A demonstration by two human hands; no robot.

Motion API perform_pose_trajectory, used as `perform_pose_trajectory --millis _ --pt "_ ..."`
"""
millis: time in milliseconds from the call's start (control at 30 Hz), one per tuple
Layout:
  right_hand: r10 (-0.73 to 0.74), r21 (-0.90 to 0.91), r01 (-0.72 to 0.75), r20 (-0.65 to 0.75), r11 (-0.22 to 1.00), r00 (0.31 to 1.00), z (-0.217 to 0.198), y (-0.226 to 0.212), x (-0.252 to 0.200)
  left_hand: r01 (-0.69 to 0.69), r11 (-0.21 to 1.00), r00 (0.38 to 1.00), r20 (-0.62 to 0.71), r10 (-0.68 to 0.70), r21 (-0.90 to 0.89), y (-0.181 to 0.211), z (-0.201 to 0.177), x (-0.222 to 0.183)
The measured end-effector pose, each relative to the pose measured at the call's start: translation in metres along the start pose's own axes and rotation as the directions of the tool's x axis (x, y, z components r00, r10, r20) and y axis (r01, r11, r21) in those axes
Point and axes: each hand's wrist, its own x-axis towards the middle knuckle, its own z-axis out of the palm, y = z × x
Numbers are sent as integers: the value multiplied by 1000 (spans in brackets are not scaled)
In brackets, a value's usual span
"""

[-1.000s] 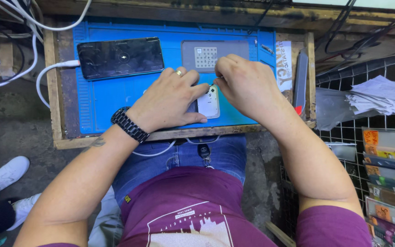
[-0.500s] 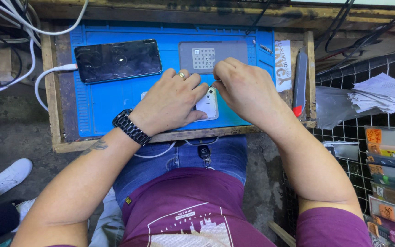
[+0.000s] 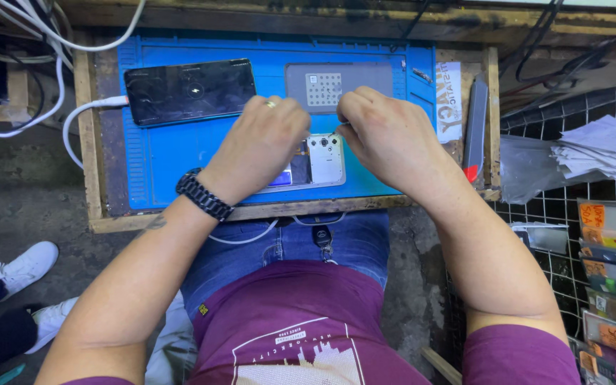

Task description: The person pries off the back cover of a phone, removes the internal components, and uses a small screwdriver to remove screws from the internal chassis.

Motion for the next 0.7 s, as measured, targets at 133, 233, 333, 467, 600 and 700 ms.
perform_pose_trajectory --millis 133,233,333,467,600,700 --pt "21 10 -21 -7 1000 1000 0 0 -3 -84 996 996 15 84 39 8 8 12" --pt "33 15 -33 -14 999 999 1 0 -5 -111 991 993 47 108 73 10 13 22" --pt "43 23 -43 -16 999 999 2 0 -6 -116 989 992 67 110 89 10 15 28" --pt "36 42 -35 -17 999 999 1 2 -7 -175 973 980 122 157 153 11 11 32" --pt "34 38 -33 -24 999 999 2 4 -7 -238 946 963 177 201 221 13 8 36" --pt "35 59 -33 -26 998 999 2 5 -9 -252 948 962 154 224 195 13 8 37"
